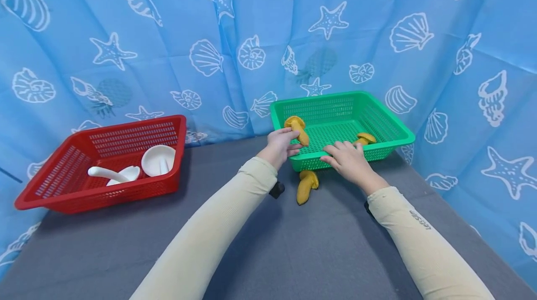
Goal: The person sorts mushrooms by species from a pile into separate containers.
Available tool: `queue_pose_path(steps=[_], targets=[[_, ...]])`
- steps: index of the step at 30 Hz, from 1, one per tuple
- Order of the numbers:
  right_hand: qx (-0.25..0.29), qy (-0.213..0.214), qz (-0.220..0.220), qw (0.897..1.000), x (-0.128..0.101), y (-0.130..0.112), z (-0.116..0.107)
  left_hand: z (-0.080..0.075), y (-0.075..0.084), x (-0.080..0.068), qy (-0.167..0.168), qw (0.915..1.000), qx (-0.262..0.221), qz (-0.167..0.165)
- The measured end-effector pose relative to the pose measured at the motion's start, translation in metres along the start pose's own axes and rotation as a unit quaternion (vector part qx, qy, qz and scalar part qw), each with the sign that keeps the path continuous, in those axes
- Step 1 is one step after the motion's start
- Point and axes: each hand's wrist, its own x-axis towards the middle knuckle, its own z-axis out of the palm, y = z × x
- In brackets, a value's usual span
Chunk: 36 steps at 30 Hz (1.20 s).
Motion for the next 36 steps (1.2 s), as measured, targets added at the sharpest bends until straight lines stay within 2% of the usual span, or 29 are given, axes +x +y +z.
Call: queue_pose_path(steps=[7,17,21,27,32,36], targets=[[0.003,-0.007,0.009,1.000,0.002,-0.001,0.000,0.001,0.005,-0.002,0.016,0.9997,0.004,-0.019],[0.005,-0.006,0.007,1.000,0.002,-0.002,-0.001,-0.005,0.002,-0.003,-0.004,1.0000,0.001,-0.002],[0.004,-0.005,0.008,1.000,0.002,-0.002,0.000,-0.014,-0.003,-0.006,-0.039,0.9991,-0.015,0.007],[-0.001,0.001,0.006,1.000,0.001,-0.001,0.001,-0.037,-0.008,-0.009,-0.108,0.9941,-0.013,-0.003],[0.002,0.007,0.000,1.000,0.000,-0.002,0.001,-0.055,-0.013,-0.015,-0.137,0.9906,-0.002,0.000],[0.004,0.007,-0.002,1.000,0.000,-0.003,0.000,-0.067,-0.017,-0.019,-0.146,0.9892,0.010,0.001]])
